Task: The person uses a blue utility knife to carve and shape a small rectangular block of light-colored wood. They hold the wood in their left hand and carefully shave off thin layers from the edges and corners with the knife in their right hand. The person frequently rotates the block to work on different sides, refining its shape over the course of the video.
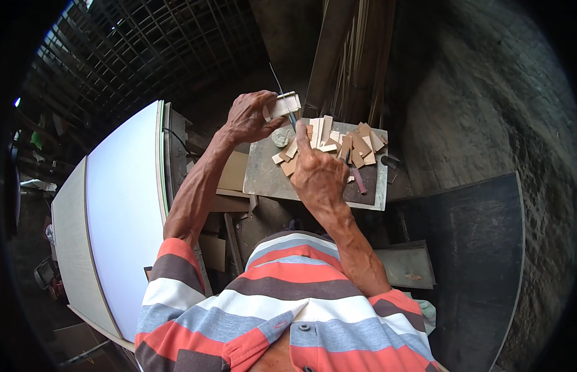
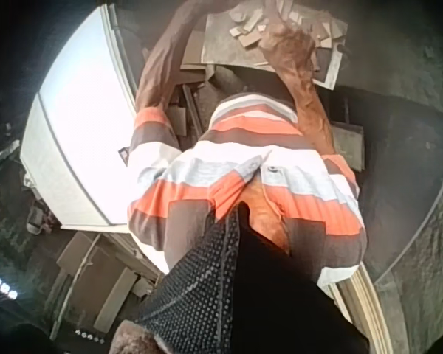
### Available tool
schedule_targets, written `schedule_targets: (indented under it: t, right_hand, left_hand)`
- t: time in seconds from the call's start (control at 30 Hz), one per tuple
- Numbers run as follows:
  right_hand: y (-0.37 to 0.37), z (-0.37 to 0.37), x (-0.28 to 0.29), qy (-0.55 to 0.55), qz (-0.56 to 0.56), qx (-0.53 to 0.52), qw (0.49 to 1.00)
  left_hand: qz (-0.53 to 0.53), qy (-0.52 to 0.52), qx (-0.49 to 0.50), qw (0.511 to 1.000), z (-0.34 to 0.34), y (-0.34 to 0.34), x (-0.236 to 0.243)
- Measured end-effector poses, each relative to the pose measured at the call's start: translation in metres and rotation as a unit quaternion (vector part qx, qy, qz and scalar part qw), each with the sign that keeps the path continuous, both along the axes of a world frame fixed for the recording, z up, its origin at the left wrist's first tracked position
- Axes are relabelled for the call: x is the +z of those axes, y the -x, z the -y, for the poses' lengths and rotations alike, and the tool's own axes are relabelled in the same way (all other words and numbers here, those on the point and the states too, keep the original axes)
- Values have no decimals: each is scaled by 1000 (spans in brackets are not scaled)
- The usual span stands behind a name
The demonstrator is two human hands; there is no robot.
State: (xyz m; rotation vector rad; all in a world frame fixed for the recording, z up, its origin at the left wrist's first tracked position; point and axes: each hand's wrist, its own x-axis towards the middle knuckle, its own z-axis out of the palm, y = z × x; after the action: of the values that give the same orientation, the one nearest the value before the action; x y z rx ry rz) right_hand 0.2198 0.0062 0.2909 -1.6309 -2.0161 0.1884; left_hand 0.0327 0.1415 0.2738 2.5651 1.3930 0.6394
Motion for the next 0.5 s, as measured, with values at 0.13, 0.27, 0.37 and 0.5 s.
schedule_targets:
  t: [0.13,0.27,0.37,0.5]
  right_hand:
    - [1,5,5,22,-16,-7,1000]
    - [9,-12,9,-31,11,-28,999]
    - [6,-4,11,-27,2,-21,999]
    - [13,-4,16,-11,13,-29,999]
  left_hand:
    - [1,-19,-5,1000,-6,6,0]
    - [34,-25,-31,999,-12,-4,8]
    - [10,-30,-21,999,-18,4,8]
    - [-1,-22,1,1000,-16,3,15]
